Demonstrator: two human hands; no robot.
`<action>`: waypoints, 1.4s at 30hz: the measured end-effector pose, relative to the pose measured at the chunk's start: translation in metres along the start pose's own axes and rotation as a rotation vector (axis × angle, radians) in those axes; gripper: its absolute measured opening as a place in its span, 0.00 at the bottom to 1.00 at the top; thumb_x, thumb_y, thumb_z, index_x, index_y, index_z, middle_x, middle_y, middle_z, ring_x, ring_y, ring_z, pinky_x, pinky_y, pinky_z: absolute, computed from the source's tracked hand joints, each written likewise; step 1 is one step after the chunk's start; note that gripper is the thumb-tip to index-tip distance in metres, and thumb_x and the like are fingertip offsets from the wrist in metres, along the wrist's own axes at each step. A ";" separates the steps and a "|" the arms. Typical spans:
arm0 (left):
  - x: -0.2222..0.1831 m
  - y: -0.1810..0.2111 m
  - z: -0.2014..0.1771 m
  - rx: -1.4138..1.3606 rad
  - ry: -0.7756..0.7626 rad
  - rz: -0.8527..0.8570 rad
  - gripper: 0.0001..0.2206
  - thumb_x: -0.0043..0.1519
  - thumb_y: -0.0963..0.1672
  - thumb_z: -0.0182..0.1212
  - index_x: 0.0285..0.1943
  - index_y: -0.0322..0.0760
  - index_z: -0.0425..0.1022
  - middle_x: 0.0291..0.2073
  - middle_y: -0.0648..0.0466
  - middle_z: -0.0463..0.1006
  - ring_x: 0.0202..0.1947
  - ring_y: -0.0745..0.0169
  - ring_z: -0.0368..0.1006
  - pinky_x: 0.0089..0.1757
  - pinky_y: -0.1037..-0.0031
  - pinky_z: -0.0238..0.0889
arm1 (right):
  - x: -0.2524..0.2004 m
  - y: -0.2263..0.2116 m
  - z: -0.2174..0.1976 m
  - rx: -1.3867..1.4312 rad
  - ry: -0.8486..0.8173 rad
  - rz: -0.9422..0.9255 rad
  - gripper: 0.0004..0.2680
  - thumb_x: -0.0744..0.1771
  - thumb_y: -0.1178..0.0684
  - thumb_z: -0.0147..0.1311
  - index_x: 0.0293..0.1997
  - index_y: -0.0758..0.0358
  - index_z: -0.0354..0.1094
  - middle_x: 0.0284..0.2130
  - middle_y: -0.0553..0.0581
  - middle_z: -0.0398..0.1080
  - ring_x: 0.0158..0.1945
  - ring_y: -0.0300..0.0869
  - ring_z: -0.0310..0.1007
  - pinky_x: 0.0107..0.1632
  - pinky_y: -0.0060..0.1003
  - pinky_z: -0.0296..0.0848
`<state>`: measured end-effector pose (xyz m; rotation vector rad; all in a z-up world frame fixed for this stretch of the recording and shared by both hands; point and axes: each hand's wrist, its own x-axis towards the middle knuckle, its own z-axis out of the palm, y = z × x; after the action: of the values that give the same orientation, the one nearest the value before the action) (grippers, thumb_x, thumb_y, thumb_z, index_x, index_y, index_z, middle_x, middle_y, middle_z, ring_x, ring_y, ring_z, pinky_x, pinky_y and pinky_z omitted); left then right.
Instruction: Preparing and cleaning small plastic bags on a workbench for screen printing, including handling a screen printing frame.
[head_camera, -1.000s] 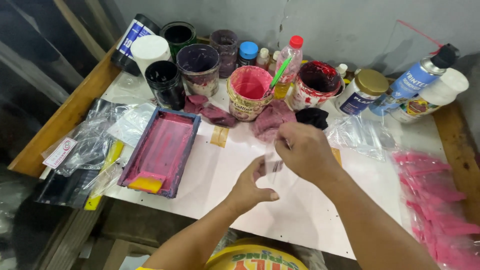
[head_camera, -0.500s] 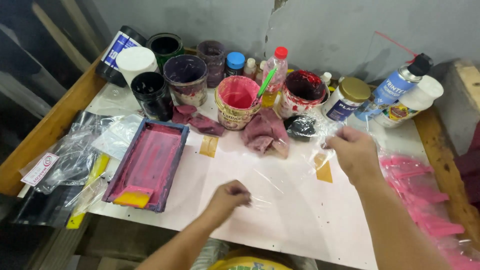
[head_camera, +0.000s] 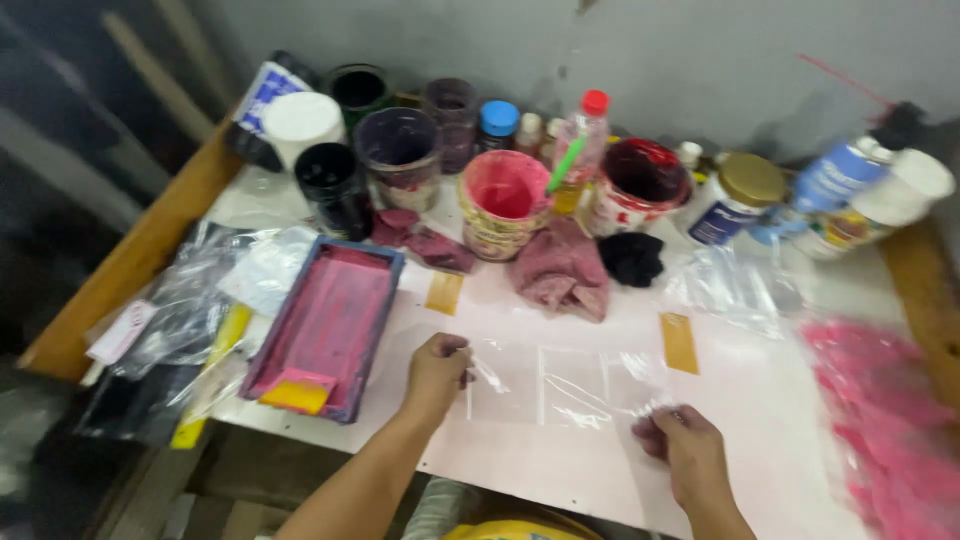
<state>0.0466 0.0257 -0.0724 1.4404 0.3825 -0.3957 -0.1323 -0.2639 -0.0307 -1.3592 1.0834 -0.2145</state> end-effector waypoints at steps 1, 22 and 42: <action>-0.019 0.024 -0.001 -0.005 0.024 0.006 0.07 0.58 0.37 0.61 0.44 0.33 0.77 0.24 0.46 0.75 0.17 0.57 0.72 0.23 0.73 0.58 | 0.007 0.005 0.002 -0.005 -0.024 -0.001 0.04 0.67 0.62 0.52 0.36 0.75 0.69 0.30 0.73 0.77 0.34 0.54 0.77 0.37 0.40 0.72; -0.050 0.032 -0.002 0.594 -0.068 -0.152 0.08 0.58 0.44 0.64 0.45 0.41 0.78 0.30 0.55 0.78 0.18 0.62 0.68 0.27 0.72 0.64 | 0.028 -0.012 0.007 -0.249 0.122 0.045 0.09 0.67 0.51 0.57 0.43 0.68 0.72 0.30 0.61 0.73 0.31 0.45 0.67 0.33 0.37 0.69; -0.025 0.044 -0.012 0.590 0.101 0.069 0.10 0.59 0.41 0.65 0.46 0.29 0.82 0.31 0.40 0.82 0.26 0.52 0.80 0.23 0.70 0.76 | 0.009 0.001 0.002 -0.212 0.131 -0.117 0.18 0.66 0.64 0.54 0.65 0.73 0.62 0.33 0.68 0.73 0.31 0.48 0.76 0.36 0.37 0.81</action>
<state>0.0459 0.0425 -0.0238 2.0487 0.3074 -0.3980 -0.1266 -0.2686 -0.0367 -1.6184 1.1612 -0.2837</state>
